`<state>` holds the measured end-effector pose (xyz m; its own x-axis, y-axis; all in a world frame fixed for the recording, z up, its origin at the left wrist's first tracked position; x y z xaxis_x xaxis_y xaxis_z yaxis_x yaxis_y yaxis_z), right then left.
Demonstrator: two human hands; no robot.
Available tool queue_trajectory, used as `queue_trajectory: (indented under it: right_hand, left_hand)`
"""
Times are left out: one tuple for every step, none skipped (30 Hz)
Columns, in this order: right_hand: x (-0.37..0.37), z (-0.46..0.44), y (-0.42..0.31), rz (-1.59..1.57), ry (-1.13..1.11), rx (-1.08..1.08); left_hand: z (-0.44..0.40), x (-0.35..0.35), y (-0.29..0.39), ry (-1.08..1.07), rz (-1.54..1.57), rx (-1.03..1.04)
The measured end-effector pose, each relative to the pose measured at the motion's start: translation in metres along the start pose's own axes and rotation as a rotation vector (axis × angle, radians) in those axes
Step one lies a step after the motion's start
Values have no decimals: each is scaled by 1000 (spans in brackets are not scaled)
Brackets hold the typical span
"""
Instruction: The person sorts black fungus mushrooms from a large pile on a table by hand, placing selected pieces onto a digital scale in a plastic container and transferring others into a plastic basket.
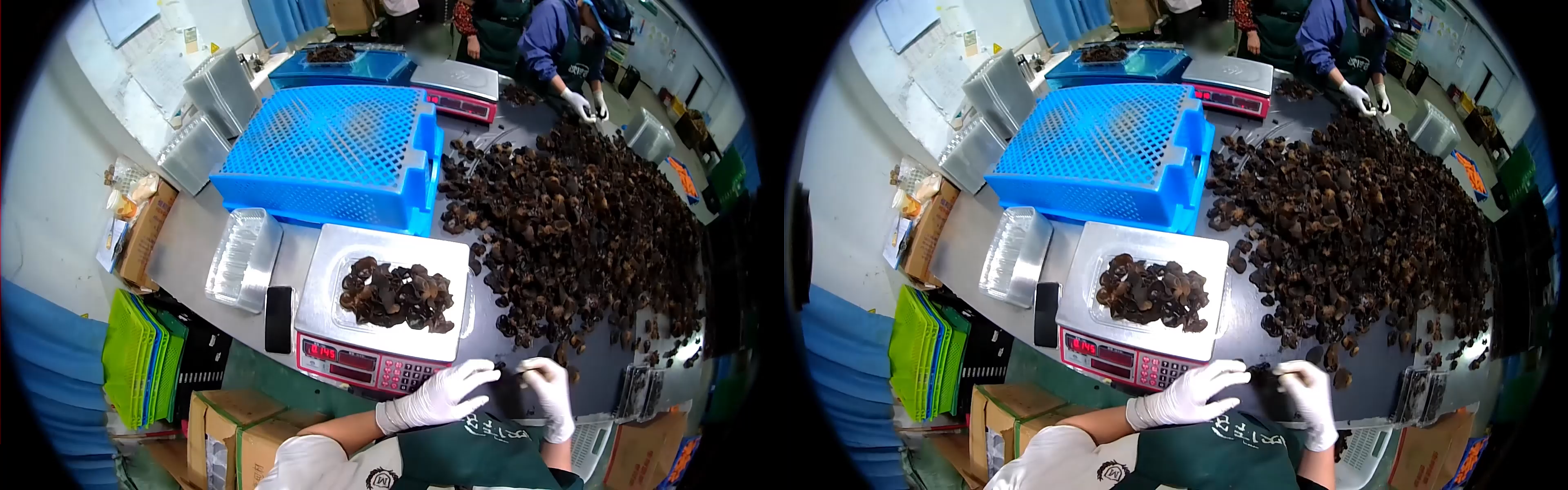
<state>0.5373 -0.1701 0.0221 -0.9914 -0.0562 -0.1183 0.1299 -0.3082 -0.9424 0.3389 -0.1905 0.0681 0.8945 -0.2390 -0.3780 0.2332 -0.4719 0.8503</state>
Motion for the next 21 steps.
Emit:
queue_trajectory:
  right_hand:
    - [-34, 5, 6, 132, 135, -56]
    - [-77, 14, 30, 181, 286, -19]
    - [-113, 29, 42, 219, 414, 40]
    - [-158, 40, 69, 392, 529, -130]
    - [-181, 62, 63, 608, 674, -167]
    - [-204, 79, 75, 904, 722, -121]
    - [-227, 99, 89, 1199, 757, -52]
    - [-232, 113, 92, 1292, 731, 167]
    - [-233, 117, 94, 1380, 723, 210]
    - [-217, 116, 68, 1279, 794, 127]
    - [-228, 112, 93, 1047, 857, 36]
    - [-216, 103, 84, 979, 835, 14]
    - [-206, 91, 81, 899, 817, -82]
    - [-201, 78, 87, 890, 796, -139]
    - [-189, 65, 84, 926, 798, -183]
    - [-181, 49, 86, 890, 771, -236]
    - [-169, 36, 85, 830, 763, -210]
    - [-157, 23, 85, 830, 759, -226]
    - [-143, 11, 81, 818, 735, -262]
    - [-128, 1, 76, 842, 730, -274]
    - [-115, -12, 83, 919, 722, -266]
  left_hand:
    - [-4, -7, 2, 39, -36, 15]
    - [-9, -19, 4, 88, -70, 40]
    - [-13, -31, 6, 136, -97, 70]
    - [-17, -43, 5, 170, -207, 100]
    - [-19, -53, 3, 198, -302, 138]
    - [-21, -67, 10, 252, -503, 147]
    - [-31, -85, 14, 306, -437, 180]
    - [-28, -94, 6, 393, -518, 120]
    - [-23, -101, -2, 479, -603, 59]
    - [-19, -105, -8, 519, -551, 23]
    - [-15, -107, -14, 555, -508, -19]
    - [-15, -100, -15, 532, -437, -23]
    - [-14, -94, -17, 511, -375, -29]
    - [-17, -80, -17, 455, -307, 8]
    - [-13, -63, -26, 401, -228, -38]
    - [-20, -46, -15, 291, -259, 17]
    - [-25, -29, -4, 184, -294, 69]
    - [-25, -11, -6, 95, -270, 53]
    - [-23, 8, -12, 8, -247, 34]
    - [-22, 24, -13, -57, -261, 52]
    - [-18, 38, -15, -124, -275, 68]
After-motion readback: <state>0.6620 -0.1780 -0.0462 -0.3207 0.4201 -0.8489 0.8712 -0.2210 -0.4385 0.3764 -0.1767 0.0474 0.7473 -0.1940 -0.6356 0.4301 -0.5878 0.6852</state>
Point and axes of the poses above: each hand's wrist, its own z-axis away from the middle knuckle, its own x-axis out of the palm, y = z × x, the point moved 8 cm from there along -z, towards the middle knuckle, and after that the axes turned 5 degrees about y, right-handed, at the moved point
